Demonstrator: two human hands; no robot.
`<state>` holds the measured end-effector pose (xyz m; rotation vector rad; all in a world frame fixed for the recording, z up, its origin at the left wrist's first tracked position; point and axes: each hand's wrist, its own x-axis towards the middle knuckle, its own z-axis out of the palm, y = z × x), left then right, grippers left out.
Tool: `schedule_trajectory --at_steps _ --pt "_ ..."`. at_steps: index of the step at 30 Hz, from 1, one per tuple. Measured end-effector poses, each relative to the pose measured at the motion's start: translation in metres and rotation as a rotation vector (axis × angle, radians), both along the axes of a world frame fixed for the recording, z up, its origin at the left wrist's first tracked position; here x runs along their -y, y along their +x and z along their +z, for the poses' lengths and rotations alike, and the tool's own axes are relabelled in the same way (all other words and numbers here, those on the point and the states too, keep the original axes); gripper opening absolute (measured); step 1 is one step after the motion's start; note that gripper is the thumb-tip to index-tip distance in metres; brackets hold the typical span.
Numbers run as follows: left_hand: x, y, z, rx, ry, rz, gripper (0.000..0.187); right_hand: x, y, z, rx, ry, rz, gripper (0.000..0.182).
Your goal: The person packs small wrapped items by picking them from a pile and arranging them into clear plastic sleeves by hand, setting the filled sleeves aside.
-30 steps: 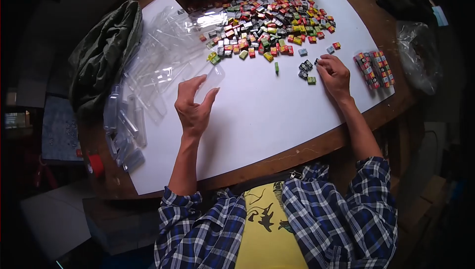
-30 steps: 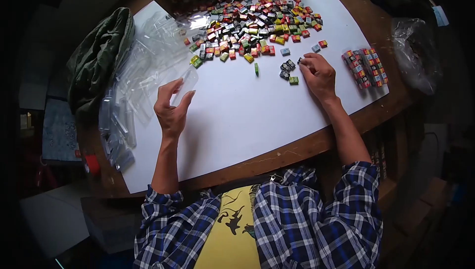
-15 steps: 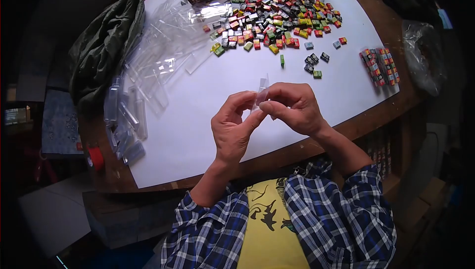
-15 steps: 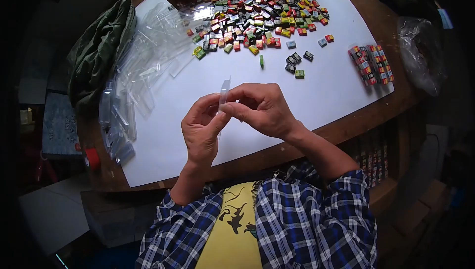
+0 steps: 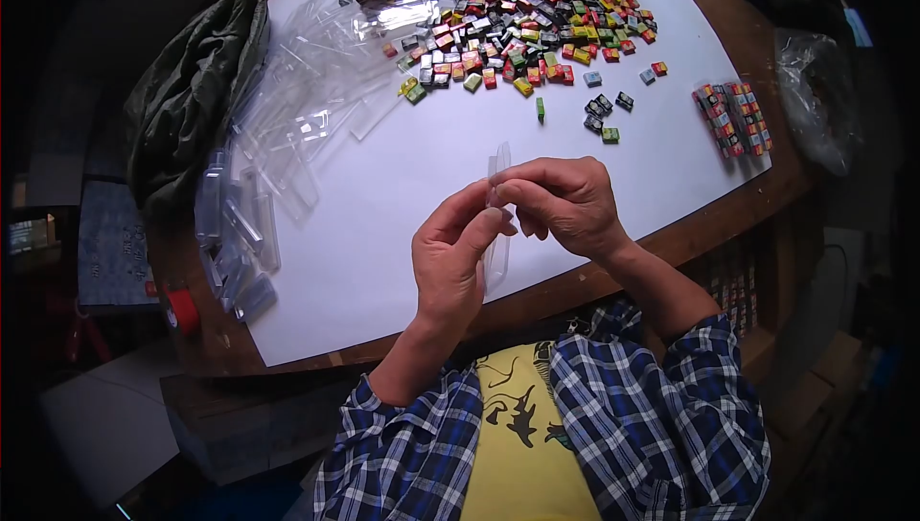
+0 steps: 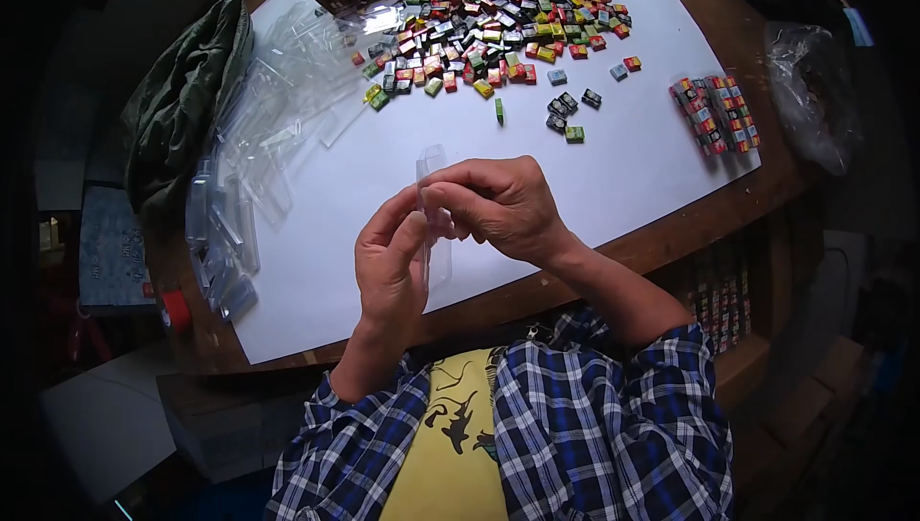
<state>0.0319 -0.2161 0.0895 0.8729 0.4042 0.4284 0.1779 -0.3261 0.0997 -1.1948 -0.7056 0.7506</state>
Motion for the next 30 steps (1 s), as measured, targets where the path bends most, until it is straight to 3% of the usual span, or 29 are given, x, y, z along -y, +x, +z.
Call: schedule_trajectory --at_steps 4,7,12,15,16,19,20,22,23,24,26,30 --pt "-0.004 -0.003 -0.015 -0.105 0.23 0.112 0.033 -0.006 -0.009 -0.003 -0.085 -0.176 0.031 0.015" --pt "-0.015 -0.008 -0.031 -0.286 0.722 0.169 0.028 -0.009 -0.015 -0.016 -0.083 -0.309 -0.027 0.016" --pt "-0.047 -0.007 -0.043 -0.434 0.659 0.256 0.027 0.007 0.005 -0.025 -0.173 -0.458 -0.046 0.017" --pt "-0.074 -0.008 -0.055 -0.763 1.237 0.275 0.027 0.02 0.02 -0.027 -0.116 -0.643 -0.106 0.018" --pt "-0.072 -0.008 -0.053 -0.759 1.235 0.273 0.027 0.022 0.021 -0.026 -0.116 -0.646 -0.11 0.018" --pt "-0.062 -0.013 -0.043 -0.405 1.803 0.445 0.028 0.029 0.024 -0.024 -0.049 -0.594 -0.139 0.017" --pt "-0.054 -0.014 -0.043 -0.402 1.798 0.447 0.028 0.033 0.029 -0.029 -0.045 -0.598 -0.141 0.017" --pt "-0.033 -0.016 -0.042 -0.185 1.628 0.1 0.029 0.044 0.052 -0.054 0.378 -0.555 -0.338 0.022" --pt "-0.027 -0.017 -0.044 -0.183 1.629 0.105 0.029 0.047 0.065 -0.057 0.589 -0.522 -0.435 0.026" --pt "-0.021 -0.018 -0.048 -0.165 1.633 0.035 0.03 0.05 0.079 -0.057 0.593 -0.518 -0.436 0.026" --pt "-0.012 -0.018 -0.055 -0.138 1.64 -0.034 0.031 0.056 0.105 -0.051 0.812 -0.837 -0.45 0.044" --pt "-0.004 -0.018 -0.064 -0.19 1.705 -0.109 0.031 0.055 0.128 -0.064 0.998 -0.895 -0.325 0.06"
